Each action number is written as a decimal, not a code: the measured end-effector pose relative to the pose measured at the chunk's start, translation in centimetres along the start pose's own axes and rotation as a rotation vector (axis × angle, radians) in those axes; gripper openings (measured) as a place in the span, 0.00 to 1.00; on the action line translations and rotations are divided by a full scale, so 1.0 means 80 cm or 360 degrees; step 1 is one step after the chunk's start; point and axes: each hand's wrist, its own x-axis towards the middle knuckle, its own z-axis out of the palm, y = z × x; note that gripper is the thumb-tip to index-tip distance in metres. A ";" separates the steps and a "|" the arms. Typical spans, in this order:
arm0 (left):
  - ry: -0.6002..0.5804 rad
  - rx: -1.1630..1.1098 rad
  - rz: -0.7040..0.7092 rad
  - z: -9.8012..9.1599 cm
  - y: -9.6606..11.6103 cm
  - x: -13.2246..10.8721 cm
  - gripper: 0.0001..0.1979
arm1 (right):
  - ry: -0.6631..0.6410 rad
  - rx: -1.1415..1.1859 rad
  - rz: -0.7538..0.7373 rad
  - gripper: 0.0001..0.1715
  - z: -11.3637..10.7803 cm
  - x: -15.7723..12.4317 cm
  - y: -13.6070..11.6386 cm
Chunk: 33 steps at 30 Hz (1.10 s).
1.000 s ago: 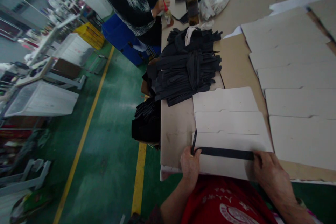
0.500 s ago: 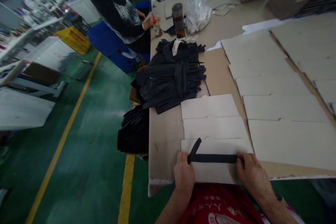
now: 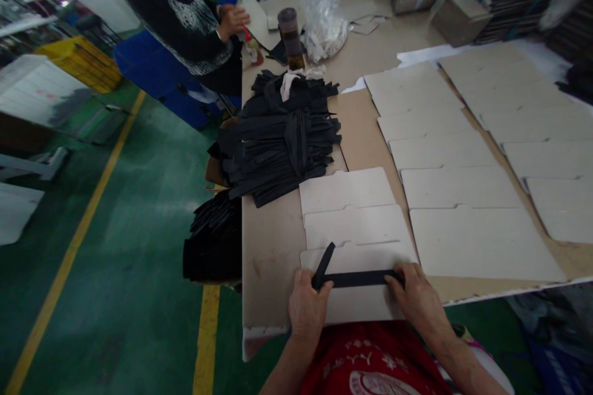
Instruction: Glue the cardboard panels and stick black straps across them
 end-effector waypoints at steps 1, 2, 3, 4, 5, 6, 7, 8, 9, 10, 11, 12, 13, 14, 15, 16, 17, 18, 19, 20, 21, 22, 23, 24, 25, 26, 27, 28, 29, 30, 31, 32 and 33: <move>-0.0008 0.0000 -0.0006 0.000 0.000 0.000 0.13 | -0.0002 0.0010 0.0027 0.09 0.001 0.000 0.000; -0.0018 -0.0003 -0.0013 -0.001 0.000 0.000 0.13 | -0.0003 0.0018 0.0063 0.09 0.001 0.001 0.000; -0.0023 -0.0006 -0.0016 -0.002 0.001 0.000 0.13 | -0.0010 0.0034 0.0095 0.09 0.002 0.001 0.000; -0.0028 -0.0007 -0.0018 -0.002 0.001 0.000 0.13 | -0.0018 0.0056 0.0121 0.09 0.003 0.001 0.001; -0.0031 -0.0001 -0.0016 -0.003 0.002 0.000 0.13 | -0.0025 0.0081 0.0136 0.09 0.004 0.002 0.003; -0.0035 0.0011 -0.0012 -0.003 0.002 0.000 0.13 | -0.0029 0.0104 0.0143 0.09 0.006 0.003 0.004; -0.0034 0.0030 -0.0006 -0.003 0.002 0.000 0.13 | -0.0029 0.0126 0.0141 0.09 0.007 0.004 0.006; -0.0031 0.0048 0.0005 -0.003 0.002 0.000 0.13 | -0.0027 0.0142 0.0133 0.09 0.007 0.006 0.007; -0.0027 0.0066 0.0019 -0.002 0.001 0.000 0.13 | -0.0020 0.0152 0.0124 0.09 0.007 0.008 0.007; -0.0027 0.0078 0.0039 -0.002 0.001 0.001 0.13 | -0.0009 0.0157 0.0114 0.09 0.007 0.010 0.007; -0.0033 0.0081 0.0062 -0.003 0.000 0.002 0.13 | 0.0003 0.0166 0.0100 0.08 0.005 0.012 0.007; -0.0050 0.0066 0.0087 -0.006 -0.002 0.004 0.14 | 0.0015 0.0177 0.0082 0.08 0.002 0.014 0.007; -0.0084 0.0028 0.0112 -0.010 -0.004 0.006 0.14 | 0.0023 0.0192 0.0059 0.08 -0.001 0.015 0.006; -0.0132 -0.0029 0.0142 -0.016 -0.006 0.007 0.14 | 0.0024 0.0209 0.0030 0.07 -0.005 0.016 0.006; -0.0181 -0.0094 0.0178 -0.024 -0.009 0.008 0.13 | 0.0015 0.0227 0.0003 0.08 -0.009 0.014 0.007; -0.0216 -0.0156 0.0210 -0.033 -0.013 0.009 0.13 | 0.0008 0.0246 -0.0009 0.08 -0.014 0.012 0.008; -0.0227 -0.0200 0.0236 -0.041 -0.018 0.008 0.13 | 0.0010 0.0259 -0.0007 0.10 -0.018 0.008 0.010; -0.0214 -0.0217 0.0255 -0.048 -0.024 0.006 0.13 | 0.0031 0.0265 0.0004 0.11 -0.020 0.003 0.012; -0.0181 -0.0210 0.0256 -0.054 -0.030 0.004 0.13 | 0.0078 0.0257 0.0017 0.13 -0.022 -0.002 0.013; -0.0146 -0.0188 0.0256 -0.057 -0.037 0.002 0.12 | 0.0138 0.0235 0.0015 0.15 -0.022 -0.006 0.015; -0.0126 -0.0162 0.0265 -0.057 -0.042 -0.001 0.13 | 0.0201 0.0194 -0.0012 0.16 -0.020 -0.010 0.016; -0.0119 -0.0134 0.0285 -0.055 -0.048 -0.003 0.16 | 0.0264 0.0133 -0.0058 0.18 -0.017 -0.013 0.017; -0.0127 -0.0108 0.0317 -0.050 -0.052 -0.005 0.21 | 0.0312 0.0057 -0.0111 0.19 -0.012 -0.016 0.017; -0.0137 -0.0084 0.0350 -0.044 -0.054 -0.007 0.26 | 0.0352 -0.0022 -0.0159 0.20 -0.007 -0.017 0.018; -0.0149 -0.0061 0.0381 -0.037 -0.056 -0.008 0.30 | 0.0384 -0.0094 -0.0199 0.21 -0.001 -0.018 0.019; -0.0158 -0.0043 0.0401 -0.031 -0.057 -0.009 0.31 | 0.0415 -0.0153 -0.0231 0.21 0.004 -0.018 0.020; -0.0161 -0.0033 0.0407 -0.025 -0.056 -0.009 0.31 | 0.0447 -0.0193 -0.0253 0.22 0.009 -0.017 0.021; -0.0163 -0.0032 0.0413 -0.021 -0.056 -0.010 0.30 | 0.0472 -0.0214 -0.0272 0.22 0.014 -0.017 0.024; -0.0166 -0.0035 0.0415 -0.019 -0.055 -0.011 0.29 | 0.0493 -0.0219 -0.0285 0.23 0.018 -0.017 0.027; -0.0169 -0.0043 0.0411 -0.018 -0.055 -0.012 0.28 | 0.0514 -0.0215 -0.0289 0.23 0.021 -0.017 0.030; -0.0178 -0.0055 0.0408 -0.018 -0.057 -0.014 0.27 | 0.0531 -0.0202 -0.0287 0.24 0.025 -0.018 0.033; -0.0192 -0.0066 0.0403 -0.020 -0.059 -0.017 0.27 | 0.0544 -0.0180 -0.0289 0.24 0.028 -0.020 0.037; -0.0215 -0.0078 0.0396 -0.023 -0.063 -0.021 0.26 | 0.0550 -0.0154 -0.0297 0.24 0.031 -0.024 0.040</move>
